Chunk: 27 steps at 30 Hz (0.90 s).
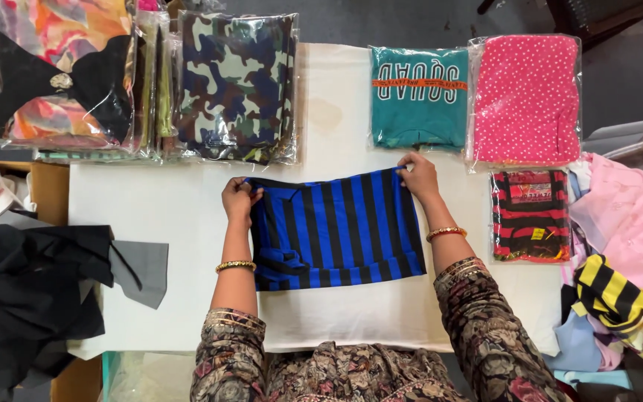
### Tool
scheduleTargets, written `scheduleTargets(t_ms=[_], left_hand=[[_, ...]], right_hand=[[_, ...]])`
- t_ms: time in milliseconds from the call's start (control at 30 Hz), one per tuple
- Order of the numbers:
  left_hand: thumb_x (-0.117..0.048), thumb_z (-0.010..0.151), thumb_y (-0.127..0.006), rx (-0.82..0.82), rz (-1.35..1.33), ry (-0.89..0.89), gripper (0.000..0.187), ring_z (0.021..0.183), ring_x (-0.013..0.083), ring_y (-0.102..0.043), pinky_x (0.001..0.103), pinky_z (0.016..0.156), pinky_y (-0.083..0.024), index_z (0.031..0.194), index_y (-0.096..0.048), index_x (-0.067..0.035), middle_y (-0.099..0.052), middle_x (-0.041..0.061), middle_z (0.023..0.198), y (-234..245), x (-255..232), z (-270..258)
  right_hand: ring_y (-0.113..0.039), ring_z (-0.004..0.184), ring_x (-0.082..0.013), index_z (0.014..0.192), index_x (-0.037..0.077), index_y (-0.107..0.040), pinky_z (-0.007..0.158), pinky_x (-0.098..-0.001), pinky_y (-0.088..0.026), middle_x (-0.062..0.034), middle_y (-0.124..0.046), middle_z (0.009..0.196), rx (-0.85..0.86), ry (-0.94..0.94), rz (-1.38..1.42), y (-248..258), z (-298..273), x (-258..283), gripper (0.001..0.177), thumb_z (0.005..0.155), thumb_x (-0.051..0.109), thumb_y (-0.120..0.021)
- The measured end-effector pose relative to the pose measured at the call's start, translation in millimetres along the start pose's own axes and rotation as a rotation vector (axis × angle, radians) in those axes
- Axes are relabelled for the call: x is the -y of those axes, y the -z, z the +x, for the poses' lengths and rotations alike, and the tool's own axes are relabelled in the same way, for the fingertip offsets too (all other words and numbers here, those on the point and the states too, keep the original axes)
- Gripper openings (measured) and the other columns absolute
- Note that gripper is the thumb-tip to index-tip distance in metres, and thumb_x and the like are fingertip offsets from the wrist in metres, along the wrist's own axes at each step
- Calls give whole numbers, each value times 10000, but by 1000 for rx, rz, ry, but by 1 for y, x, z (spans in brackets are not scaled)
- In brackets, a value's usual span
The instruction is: Folding t-shirts and placing them into clear plastic bags.
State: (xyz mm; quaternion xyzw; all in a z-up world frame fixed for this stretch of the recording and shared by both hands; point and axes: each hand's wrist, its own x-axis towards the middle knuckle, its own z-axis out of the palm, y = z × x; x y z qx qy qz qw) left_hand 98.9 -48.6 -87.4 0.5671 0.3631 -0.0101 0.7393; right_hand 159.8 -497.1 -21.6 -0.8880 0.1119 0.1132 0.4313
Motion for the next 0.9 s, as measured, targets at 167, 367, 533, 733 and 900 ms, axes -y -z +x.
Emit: scheduleTargets(t_ms=[167,367,533,733,900], left_hand=[[27,955,-565,-27,28,-132,110,749,148,-667,283,707,-604,1022,-649,3,-655,49,871,0,2,3],[51,935,-596,40,212,-276,116,766,74,-569,240,750,-527,991,-678,-8,-614,-11,838,35,0,-44],[59,916,-599,95,352,-287,153,736,48,-519,213,679,-436,984,-703,-31,-623,-45,824,59,8,-95],[9,940,-559,-6,421,-271,204,804,83,-690,229,738,-510,967,-749,-58,-757,-6,866,63,16,-91],[-156,694,-813,-182,1084,-864,421,952,373,-575,439,763,-496,1111,-764,-121,-690,175,1048,21,-30,-107]], right_hand=[[-717,655,-145,983,35,-661,535,-260,-541,-62,-727,894,-25,-41,463,-11,14,-45,196,837,-94,-639],[-733,749,-122,991,38,-770,654,-248,-552,-89,-767,861,-85,88,287,-3,-34,-57,233,850,-88,-633],[-728,784,-166,933,71,-786,704,-284,-563,-67,-772,903,-147,215,86,9,-82,-56,226,812,-62,-649],[-690,920,-291,890,141,-800,849,-403,-559,-78,-759,931,-258,306,-249,11,-84,-57,222,852,7,-627],[-588,1027,-386,1132,84,-724,848,-481,-505,-171,-675,1100,-200,535,-380,10,-91,-10,429,716,169,-784]])
